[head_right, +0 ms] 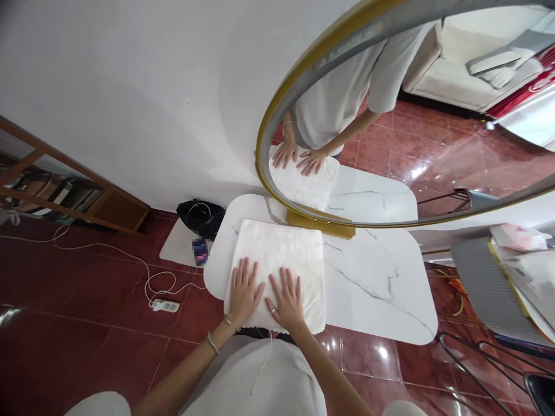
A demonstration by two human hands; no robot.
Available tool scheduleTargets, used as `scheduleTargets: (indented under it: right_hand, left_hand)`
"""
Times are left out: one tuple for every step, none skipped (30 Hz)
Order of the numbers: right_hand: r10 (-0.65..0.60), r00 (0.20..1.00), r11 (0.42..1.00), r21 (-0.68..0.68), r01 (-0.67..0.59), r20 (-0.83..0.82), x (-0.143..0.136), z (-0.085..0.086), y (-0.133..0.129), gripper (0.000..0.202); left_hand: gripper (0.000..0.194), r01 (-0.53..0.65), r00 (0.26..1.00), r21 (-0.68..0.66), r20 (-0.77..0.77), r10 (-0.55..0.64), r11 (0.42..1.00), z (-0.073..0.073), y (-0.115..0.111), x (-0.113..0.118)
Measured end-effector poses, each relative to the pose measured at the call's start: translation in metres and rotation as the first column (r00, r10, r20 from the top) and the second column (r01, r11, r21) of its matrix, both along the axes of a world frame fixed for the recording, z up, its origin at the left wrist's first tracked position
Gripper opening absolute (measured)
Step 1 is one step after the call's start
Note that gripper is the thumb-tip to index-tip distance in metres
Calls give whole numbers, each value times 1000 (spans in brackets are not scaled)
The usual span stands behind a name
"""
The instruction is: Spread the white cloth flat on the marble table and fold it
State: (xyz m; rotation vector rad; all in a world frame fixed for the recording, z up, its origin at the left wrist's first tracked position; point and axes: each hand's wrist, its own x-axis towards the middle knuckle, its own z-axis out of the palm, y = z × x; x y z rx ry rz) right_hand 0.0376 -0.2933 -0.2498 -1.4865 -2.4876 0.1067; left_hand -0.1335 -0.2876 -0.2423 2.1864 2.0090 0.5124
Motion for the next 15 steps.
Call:
scheduleTargets:
  right_hand:
    - [-36, 999, 999, 9, 36, 7, 11, -1, -3, 64]
    - [-72, 997, 997, 17, 72, 13, 22, -3, -4, 63]
    - [-108, 994, 994, 24, 107, 18, 33, -4, -6, 63]
    - [-141, 990, 990, 30, 140, 22, 45, -6, -7, 62]
    - [-169, 985, 985, 33, 168, 27, 56, -7, -7, 62]
    - [-194, 981, 981, 33, 193, 32, 68, -7, -8, 61]
    - [-216, 976, 976, 32, 215, 35, 78, -8, -8, 60]
    - [-234, 972, 972, 30, 233, 36, 88, -9, -9, 60]
    - [-247, 968, 969, 29, 246, 32, 95, -9, -11, 59]
    - [-255, 967, 967, 27, 254, 25, 101, -8, -12, 59]
    - [-256, 967, 967, 23, 255, 14, 104, -8, -14, 59]
    - [-249, 969, 968, 17, 249, 1, 105, -7, -17, 59]
    - [-238, 971, 971, 10, 238, -13, 104, -6, -19, 60]
    - [-230, 973, 973, 2, 230, -29, 100, -5, -22, 60]
    - [-228, 973, 974, -5, 228, -47, 95, -4, -24, 60]
  left_hand:
    - [67, 41, 999, -1, 4, -41, 999, -1, 3, 10]
    - [67, 79, 997, 1, 9, -79, 997, -2, 7, 20]
    - [67, 115, 993, 3, 16, -115, 993, -4, 11, 31]
    - [67, 148, 989, 7, 23, -148, 989, -6, 14, 42]
    - [67, 175, 984, 9, 31, -175, 984, -7, 17, 54]
    - [67, 200, 979, 12, 39, -200, 980, -9, 20, 65]
    - [66, 222, 974, 18, 50, -222, 975, -10, 23, 77]
    - [64, 235, 969, 25, 68, -237, 972, -11, 26, 87]
    - [61, 232, 967, 35, 96, -235, 972, -11, 30, 95]
    - [58, 205, 969, 43, 133, -209, 978, -11, 36, 102]
    - [54, 154, 971, 43, 180, -159, 987, -10, 43, 105]
    - [50, 88, 967, 22, 240, -91, 996, -9, 52, 106]
    - [46, 25, 954, -19, 299, -18, 999, -6, 64, 103]
    - [41, -13, 936, -71, 350, 37, 997, -4, 77, 98]
    - [37, -16, 919, -119, 389, 61, 993, 0, 92, 90]
